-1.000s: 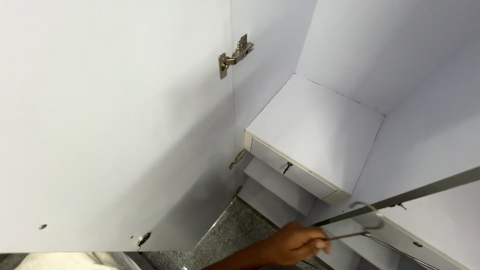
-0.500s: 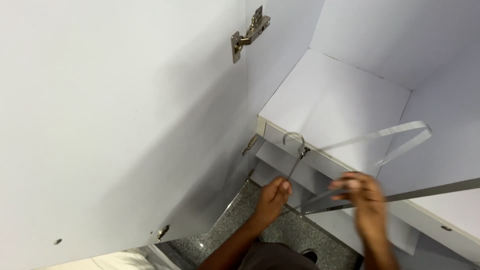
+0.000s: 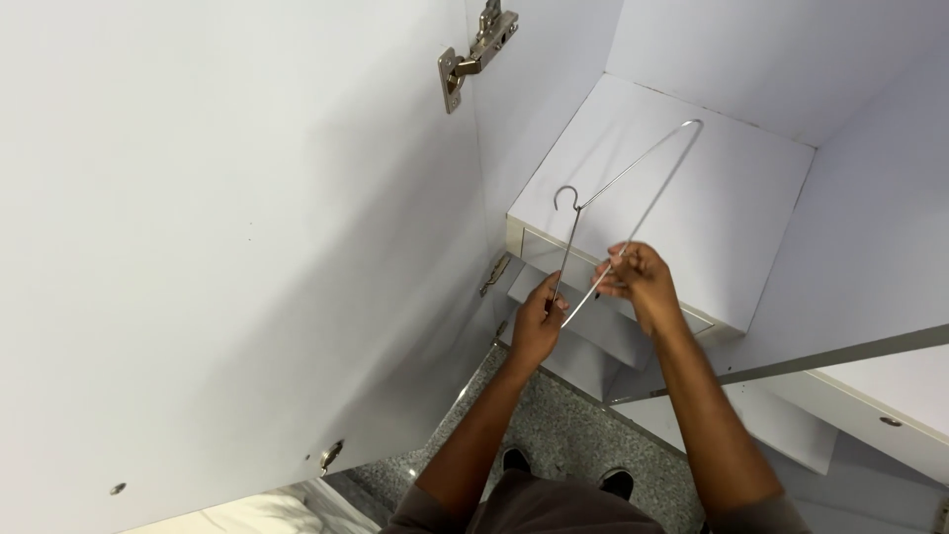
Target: The person opens a white wardrobe and places several green and metal hangers on a shelf. They then use a white cloth to wipe down a purple metal hanger and a green plastic hanger, cleaning them thoroughly before placing them back on the shelf.
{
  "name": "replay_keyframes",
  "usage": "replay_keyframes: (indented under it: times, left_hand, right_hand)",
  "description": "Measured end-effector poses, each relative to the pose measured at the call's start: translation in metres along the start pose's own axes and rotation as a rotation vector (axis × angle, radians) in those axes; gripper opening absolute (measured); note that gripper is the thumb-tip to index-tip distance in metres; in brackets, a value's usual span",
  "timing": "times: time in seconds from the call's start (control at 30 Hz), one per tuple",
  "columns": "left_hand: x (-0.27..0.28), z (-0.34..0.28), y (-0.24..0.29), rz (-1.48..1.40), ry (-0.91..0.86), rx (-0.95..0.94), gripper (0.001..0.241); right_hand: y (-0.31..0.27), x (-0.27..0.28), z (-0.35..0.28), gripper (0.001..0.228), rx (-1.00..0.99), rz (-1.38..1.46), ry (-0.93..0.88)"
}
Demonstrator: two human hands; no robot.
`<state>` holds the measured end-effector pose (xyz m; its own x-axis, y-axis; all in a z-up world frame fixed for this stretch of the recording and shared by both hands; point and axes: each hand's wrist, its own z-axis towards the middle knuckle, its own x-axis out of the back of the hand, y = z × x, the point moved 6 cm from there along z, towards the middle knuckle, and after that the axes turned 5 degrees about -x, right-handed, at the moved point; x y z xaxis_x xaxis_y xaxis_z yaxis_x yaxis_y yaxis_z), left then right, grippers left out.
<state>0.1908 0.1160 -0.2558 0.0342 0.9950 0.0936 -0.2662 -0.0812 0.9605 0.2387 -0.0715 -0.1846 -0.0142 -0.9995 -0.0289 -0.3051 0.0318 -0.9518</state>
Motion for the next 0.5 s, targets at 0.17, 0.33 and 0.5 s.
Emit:
replay_keyframes:
  times: [0.17, 0.33, 0.5]
  left_hand:
    - [-0.006, 0.014, -0.023, -0.16, 0.015, 0.166, 0.055]
    - [0.0, 0.043, -0.042, -0.026, 0.085, 0.206, 0.054]
    - [0.0, 0.077, -0.05, 0.191, 0.08, 0.082, 0.051]
  right_hand:
    - [0.005, -0.005, 0.05, 0.02, -0.072, -0.007, -0.059]
    - [0.029, -0.003, 0.099, 0.026, -0.143, 0.022, -0.045]
    - [0.041, -0.002, 0.128, 0.022, -0.15, 0.11, -0.01]
